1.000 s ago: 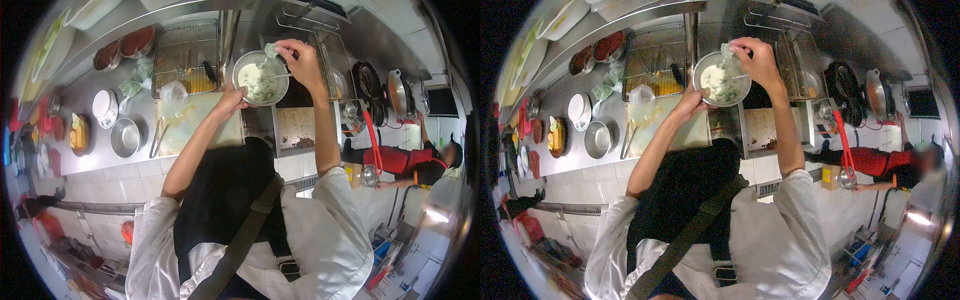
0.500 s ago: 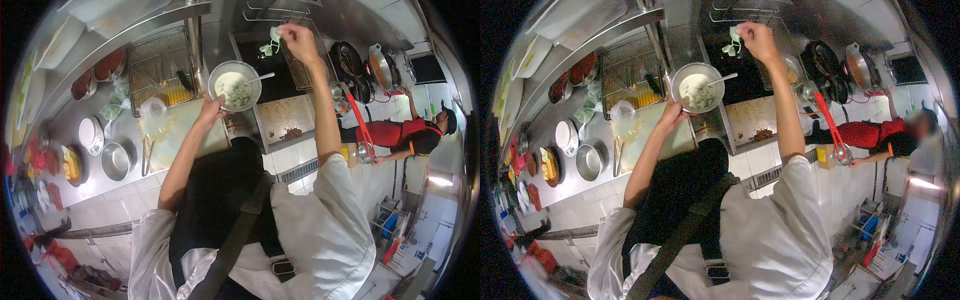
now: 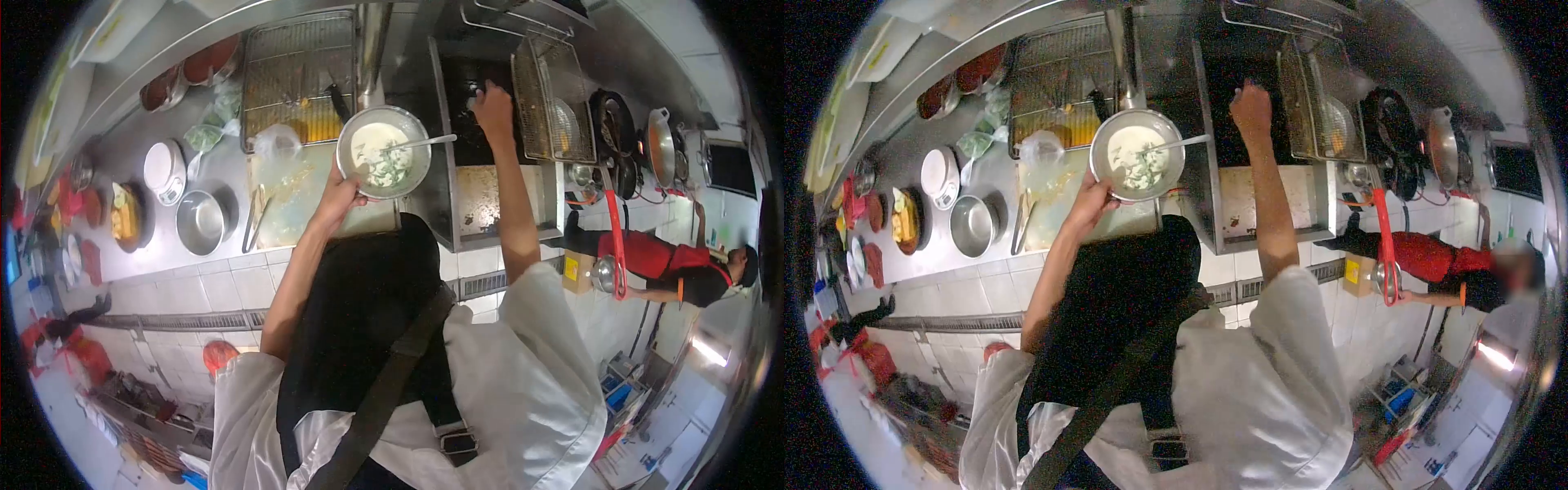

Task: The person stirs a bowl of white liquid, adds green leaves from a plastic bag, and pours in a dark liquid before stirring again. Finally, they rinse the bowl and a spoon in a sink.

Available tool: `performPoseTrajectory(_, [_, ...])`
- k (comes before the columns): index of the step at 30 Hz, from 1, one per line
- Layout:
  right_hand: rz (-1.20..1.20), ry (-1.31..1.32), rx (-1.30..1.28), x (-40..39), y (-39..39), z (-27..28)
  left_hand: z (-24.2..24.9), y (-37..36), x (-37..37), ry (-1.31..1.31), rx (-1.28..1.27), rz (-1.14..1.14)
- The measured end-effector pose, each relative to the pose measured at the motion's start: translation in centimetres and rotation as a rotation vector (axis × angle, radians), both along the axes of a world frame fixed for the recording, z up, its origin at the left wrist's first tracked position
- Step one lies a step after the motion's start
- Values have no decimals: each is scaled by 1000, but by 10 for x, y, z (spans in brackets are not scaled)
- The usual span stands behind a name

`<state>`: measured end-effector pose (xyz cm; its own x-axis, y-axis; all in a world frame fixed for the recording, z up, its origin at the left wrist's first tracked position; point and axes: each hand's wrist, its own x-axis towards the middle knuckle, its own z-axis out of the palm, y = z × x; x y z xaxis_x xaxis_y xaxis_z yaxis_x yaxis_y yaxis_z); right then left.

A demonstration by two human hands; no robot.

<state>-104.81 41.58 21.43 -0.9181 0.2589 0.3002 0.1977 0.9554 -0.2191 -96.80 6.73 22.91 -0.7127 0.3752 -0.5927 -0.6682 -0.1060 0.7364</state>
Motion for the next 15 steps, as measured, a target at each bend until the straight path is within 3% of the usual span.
performPoseTrajectory(2, [57, 175, -223, 27, -36, 43, -9, -4, 0, 6, 2, 6])
performPoseTrajectory(4, [178, 147, -475, 53, -82, 84, -5, -1, -1, 14, 1, 5])
performPoseTrajectory(6, [303, -74, -574, 74, -120, 86, -6, 0, 2, 6, 8, 21])
performPoseTrajectory(8, [351, -373, -346, 83, -154, 58, -7, 1, 1, 9, 26, 23])
performPoseTrajectory(10, [182, -381, -215, 90, -182, 33, -13, 3, 4, 14, 3, 17])
performPoseTrajectory(15, [132, -379, -227, 95, -188, 3, -15, 2, 12, 7, 33, 31])
